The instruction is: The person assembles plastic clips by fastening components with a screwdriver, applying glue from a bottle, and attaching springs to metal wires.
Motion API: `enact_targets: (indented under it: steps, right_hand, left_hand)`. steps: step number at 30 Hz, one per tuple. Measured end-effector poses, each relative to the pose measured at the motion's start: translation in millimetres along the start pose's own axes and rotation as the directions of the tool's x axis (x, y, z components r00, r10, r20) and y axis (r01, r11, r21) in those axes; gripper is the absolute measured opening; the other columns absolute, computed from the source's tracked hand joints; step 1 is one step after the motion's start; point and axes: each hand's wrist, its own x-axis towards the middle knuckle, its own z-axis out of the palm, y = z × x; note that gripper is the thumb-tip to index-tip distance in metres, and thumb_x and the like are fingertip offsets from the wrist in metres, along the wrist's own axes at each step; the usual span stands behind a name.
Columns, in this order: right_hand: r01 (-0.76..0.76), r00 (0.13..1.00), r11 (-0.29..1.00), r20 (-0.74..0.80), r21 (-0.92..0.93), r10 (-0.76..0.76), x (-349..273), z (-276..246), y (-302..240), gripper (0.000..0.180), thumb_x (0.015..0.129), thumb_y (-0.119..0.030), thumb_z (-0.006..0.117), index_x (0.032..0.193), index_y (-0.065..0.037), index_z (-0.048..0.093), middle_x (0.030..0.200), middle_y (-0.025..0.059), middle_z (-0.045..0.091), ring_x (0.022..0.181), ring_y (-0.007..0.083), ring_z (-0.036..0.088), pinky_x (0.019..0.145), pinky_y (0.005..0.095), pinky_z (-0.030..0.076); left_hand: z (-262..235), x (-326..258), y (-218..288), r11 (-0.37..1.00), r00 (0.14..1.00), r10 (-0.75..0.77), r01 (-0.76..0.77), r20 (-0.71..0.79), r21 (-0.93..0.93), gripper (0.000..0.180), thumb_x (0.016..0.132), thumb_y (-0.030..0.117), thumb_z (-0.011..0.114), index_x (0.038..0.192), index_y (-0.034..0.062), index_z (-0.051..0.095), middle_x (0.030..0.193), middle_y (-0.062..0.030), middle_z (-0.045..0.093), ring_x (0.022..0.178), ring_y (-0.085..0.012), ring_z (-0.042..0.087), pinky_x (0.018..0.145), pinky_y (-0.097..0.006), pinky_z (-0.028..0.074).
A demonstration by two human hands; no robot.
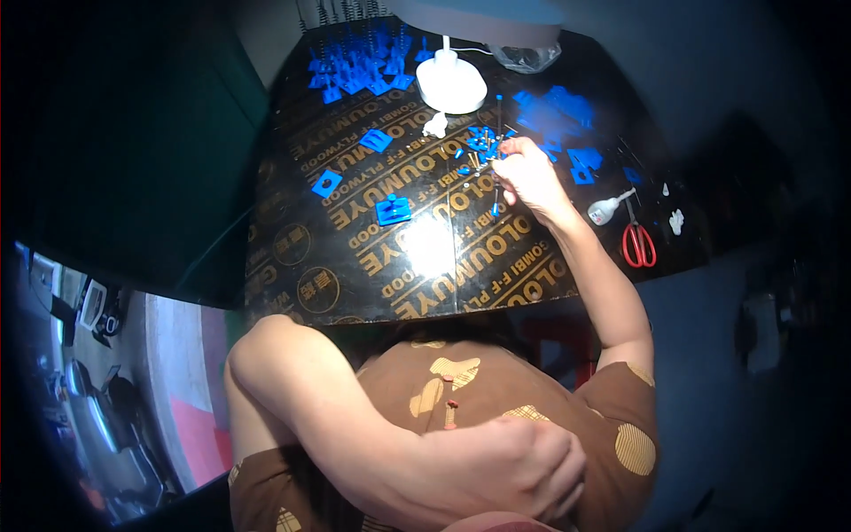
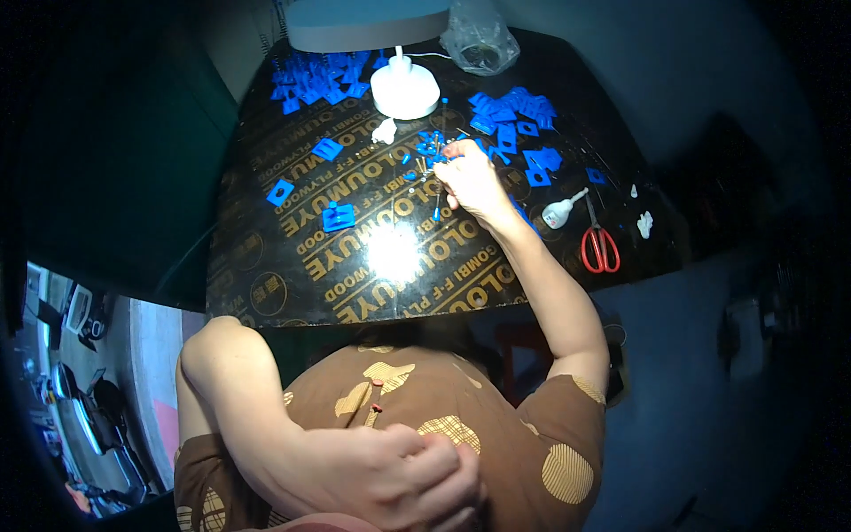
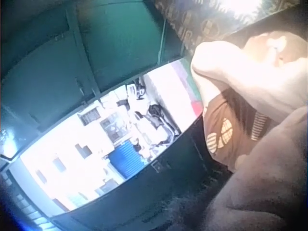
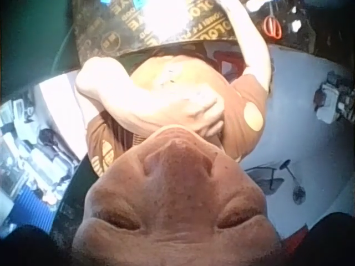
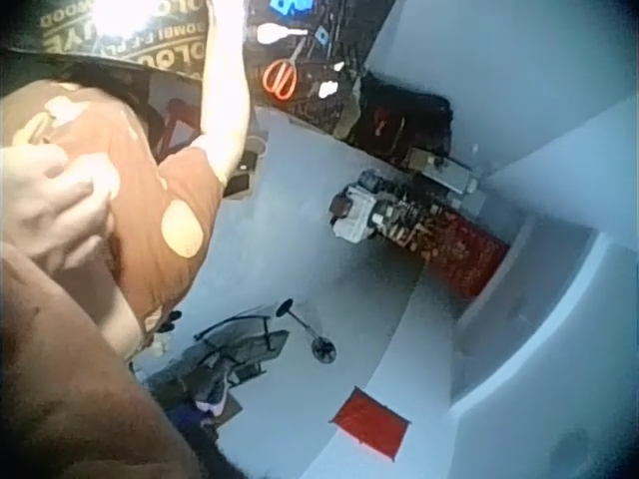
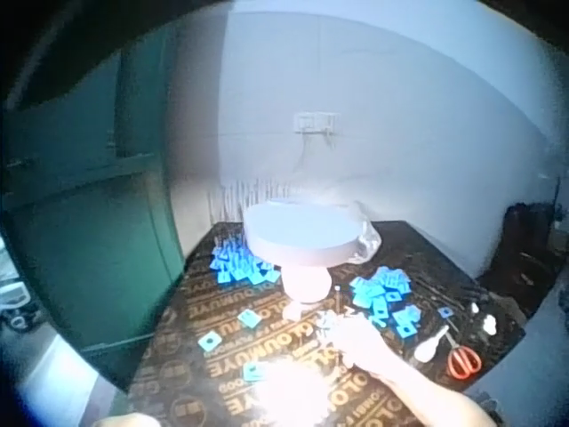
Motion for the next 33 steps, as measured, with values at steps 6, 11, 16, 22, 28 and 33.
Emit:
enact_targets:
  steps: [6,11,16,22,28,33]
  right_hand:
    - [0.049,0.999,0.946,0.022,-0.320,-0.044,21,-3,10,0.029,0.083,-0.007,0.062,0.106,0.004,0.050,0.062,0.0025,0.054,0.042,0.0077,0.048,0.038,0.0230,0.039]
    - [0.033,0.999,0.890,-0.002,-0.454,-0.038,29,9,-5,0.028,0.080,-0.007,0.062,0.103,0.006,0.052,0.057,0.0033,0.053,0.043,0.0101,0.052,0.039,0.0260,0.042]
    - [0.076,0.995,0.779,0.002,-0.623,-0.095,44,3,10,0.031,0.078,-0.007,0.061,0.106,0.006,0.055,0.078,0.0179,0.063,0.067,0.0237,0.064,0.062,0.0350,0.052]
    - [0.195,0.971,0.606,0.067,-0.771,-0.227,47,9,9,0.029,0.076,-0.008,0.062,0.101,0.005,0.056,0.089,0.0245,0.064,0.084,0.0337,0.065,0.075,0.0394,0.052]
    - [0.205,0.972,0.502,0.114,-0.840,-0.205,54,10,13,0.030,0.077,-0.010,0.059,0.101,0.006,0.053,0.089,0.0314,0.063,0.089,0.0438,0.064,0.079,0.0459,0.051]
    - [0.157,0.985,0.460,0.106,-0.874,-0.134,48,15,6,0.034,0.077,-0.013,0.060,0.105,0.004,0.050,0.093,0.0328,0.063,0.091,0.0450,0.064,0.080,0.0460,0.052]
  left_hand:
    - [-10,-26,-14,0.973,0.992,-0.050,0.074,0.116,-0.217,0.028,0.083,0.020,0.057,0.096,-0.0043,0.062,0.092,-0.0154,0.061,0.071,-0.0194,0.060,0.056,-0.025,0.049]
    - [0,-52,-33,0.876,0.897,-0.431,0.442,0.097,-0.195,0.037,0.071,0.014,0.074,0.103,-0.0012,0.062,0.094,-0.0129,0.064,0.076,-0.0246,0.065,0.062,-0.031,0.054]
    - [15,-75,-42,0.839,0.836,-0.539,0.521,-0.101,-0.157,0.023,0.080,0.013,0.069,0.099,0.0010,0.062,0.086,-0.0111,0.064,0.075,-0.0268,0.065,0.062,-0.033,0.053]
    - [22,-102,-48,0.711,0.689,-0.697,0.628,-0.198,-0.316,0.017,0.082,0.007,0.068,0.097,-0.0019,0.065,0.080,-0.0136,0.066,0.065,-0.0251,0.067,0.060,-0.031,0.052]
    - [24,-123,-45,0.564,0.515,-0.824,0.699,-0.237,-0.440,0.014,0.082,0.004,0.066,0.095,-0.0027,0.067,0.080,-0.0129,0.066,0.067,-0.0195,0.065,0.060,-0.027,0.050]
    - [24,-137,-44,0.454,0.356,-0.891,0.711,-0.282,-0.537,0.013,0.086,0.006,0.065,0.096,-0.0018,0.067,0.082,-0.0105,0.067,0.069,-0.0178,0.063,0.062,-0.025,0.048]
